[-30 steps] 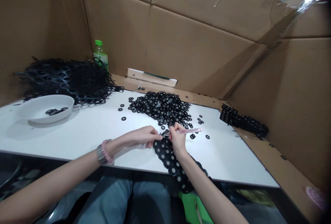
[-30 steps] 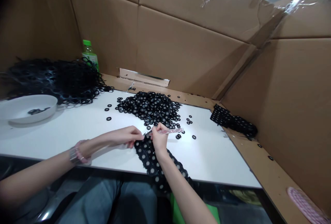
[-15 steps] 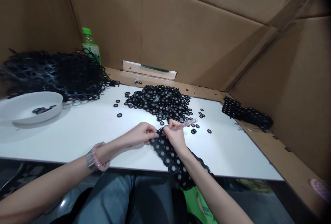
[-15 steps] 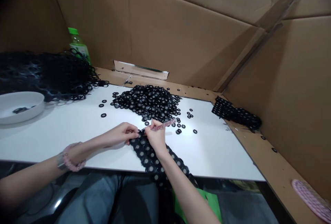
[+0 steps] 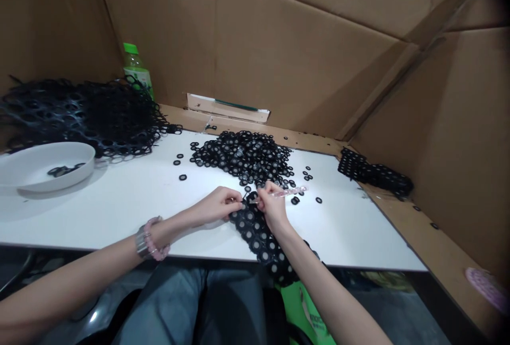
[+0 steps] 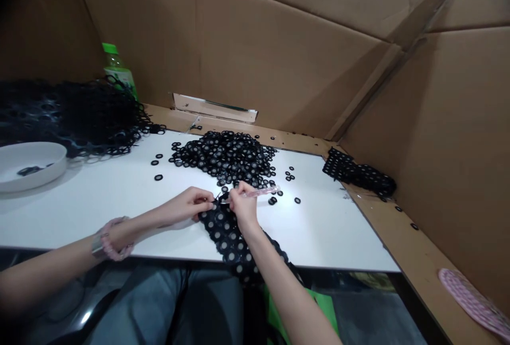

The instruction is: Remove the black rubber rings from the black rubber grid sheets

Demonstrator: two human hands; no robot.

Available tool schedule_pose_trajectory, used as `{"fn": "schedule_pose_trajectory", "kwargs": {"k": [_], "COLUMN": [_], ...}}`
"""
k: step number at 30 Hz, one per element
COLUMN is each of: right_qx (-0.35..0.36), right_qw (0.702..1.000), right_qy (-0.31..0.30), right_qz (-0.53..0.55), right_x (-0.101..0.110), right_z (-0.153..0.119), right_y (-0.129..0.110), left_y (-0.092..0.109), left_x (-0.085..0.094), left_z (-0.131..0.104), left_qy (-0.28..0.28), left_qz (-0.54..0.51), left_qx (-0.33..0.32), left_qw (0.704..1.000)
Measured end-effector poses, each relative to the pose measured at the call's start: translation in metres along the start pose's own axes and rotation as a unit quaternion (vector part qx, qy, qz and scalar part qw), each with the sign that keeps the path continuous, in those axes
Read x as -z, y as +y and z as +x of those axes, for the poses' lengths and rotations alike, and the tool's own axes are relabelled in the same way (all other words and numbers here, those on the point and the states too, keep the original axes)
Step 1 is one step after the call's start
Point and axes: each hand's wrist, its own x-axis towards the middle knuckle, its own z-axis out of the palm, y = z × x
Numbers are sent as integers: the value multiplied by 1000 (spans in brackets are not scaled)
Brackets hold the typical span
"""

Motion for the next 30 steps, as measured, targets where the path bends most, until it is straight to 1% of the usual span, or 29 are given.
{"fn": "schedule_pose_trajectory", "kwargs": {"k": [2, 3, 5, 7, 10, 12, 14, 16, 19, 23, 25, 27, 30], "right_qx": [-43, -45, -25, 12, 41, 44, 52, 65, 82, 58, 45, 38, 32], "right_qw": [994, 992, 994, 997, 994, 988, 983, 980, 984, 996, 996, 995, 994], "right_qy": [49, 60, 55, 48, 89, 125, 146, 153, 139, 64, 33, 21, 11], "right_qz": [91, 106, 86, 53, 55, 81, 101, 106, 78, -15, -63, -92, -106], "right_x": [4, 7, 11, 14, 16, 16, 16, 17, 21, 24, 24, 24, 22], "right_z": [5, 8, 11, 12, 10, 8, 6, 5, 4, 1, 0, -1, 0], "right_y": [-1, -1, -1, 0, 1, 0, -3, -5, -6, -5, -3, -3, -2], "left_y": [2, 4, 6, 7, 5, 2, 0, -2, -2, 0, 1, 1, -2], "left_x": [0, 0, -1, -3, -3, -3, -2, -1, 0, 3, 5, 6, 7], "left_z": [1, 2, 5, 11, 24, 34, 42, 47, 48, 43, 41, 41, 41], "left_qy": [2, 5, 18, 39, 66, 55, 17, -22, -31, -31, -28, -27, -31], "left_qz": [51, 77, 127, 165, 172, 157, 148, 151, 153, 116, 108, 106, 108], "left_qx": [-20, -26, -41, -55, -41, -23, -17, -25, -43, -60, -56, -51, -57], "left_qw": [998, 997, 991, 984, 982, 986, 989, 988, 987, 991, 992, 993, 992]}}
